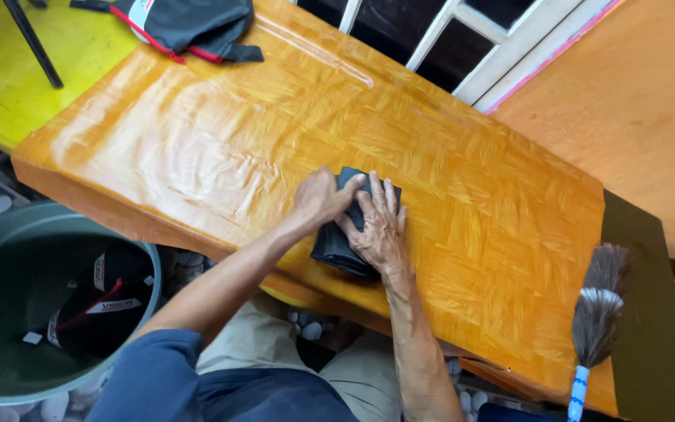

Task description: The person folds a black and red fabric item by hand on a wooden table, then inserts it into a small black pouch with a red zipper.

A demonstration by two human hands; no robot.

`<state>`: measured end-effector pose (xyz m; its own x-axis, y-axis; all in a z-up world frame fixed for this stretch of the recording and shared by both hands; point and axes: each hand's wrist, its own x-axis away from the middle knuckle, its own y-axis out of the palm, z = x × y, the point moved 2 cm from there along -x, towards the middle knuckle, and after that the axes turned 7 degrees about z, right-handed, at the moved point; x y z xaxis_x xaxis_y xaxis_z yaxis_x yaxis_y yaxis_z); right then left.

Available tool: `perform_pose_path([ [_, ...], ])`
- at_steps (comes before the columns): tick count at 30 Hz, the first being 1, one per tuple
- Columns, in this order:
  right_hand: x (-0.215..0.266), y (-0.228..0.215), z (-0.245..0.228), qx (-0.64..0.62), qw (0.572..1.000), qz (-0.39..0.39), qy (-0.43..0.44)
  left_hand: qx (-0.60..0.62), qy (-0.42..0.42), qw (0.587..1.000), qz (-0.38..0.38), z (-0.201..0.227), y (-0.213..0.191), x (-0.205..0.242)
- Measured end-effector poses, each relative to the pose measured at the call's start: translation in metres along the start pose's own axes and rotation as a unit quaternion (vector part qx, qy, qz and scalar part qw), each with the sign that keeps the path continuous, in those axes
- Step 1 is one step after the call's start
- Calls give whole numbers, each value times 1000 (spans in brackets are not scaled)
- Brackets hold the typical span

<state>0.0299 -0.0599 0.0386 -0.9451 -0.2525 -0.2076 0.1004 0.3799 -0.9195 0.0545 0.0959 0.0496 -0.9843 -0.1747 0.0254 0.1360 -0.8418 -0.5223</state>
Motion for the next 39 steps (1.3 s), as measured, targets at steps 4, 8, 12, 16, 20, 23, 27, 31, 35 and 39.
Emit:
perform_pose_path([
  [4,5,-8,2,-43,982,178,-34,-27,-6,999,22,-14,34,-24],
  [8,29,-24,-3,-213,935,283,1,55,-50,997,-4,4,16,13],
  [12,57,-28,17,-402,859,311,71,197,222,948,116,13,2,57],
  [16,74,-38,24,-414,843,339,59,214,358,904,92,10,3,101],
  [20,85,-39,20,-359,809,460,-76,247,393,873,153,-20,28,106],
  [23,83,-56,6,-283,803,504,-144,214,385,866,238,-40,48,98],
  [27,77,-53,13,-243,788,540,-168,211,406,845,278,-48,64,94],
  [31,77,-52,30,-248,776,557,-161,229,391,846,280,-44,68,94],
  [35,81,-106,-10,-101,830,517,-184,225,398,839,294,-32,62,93],
  [39,77,-119,-60,90,902,366,-212,208,416,831,305,-25,68,98],
])
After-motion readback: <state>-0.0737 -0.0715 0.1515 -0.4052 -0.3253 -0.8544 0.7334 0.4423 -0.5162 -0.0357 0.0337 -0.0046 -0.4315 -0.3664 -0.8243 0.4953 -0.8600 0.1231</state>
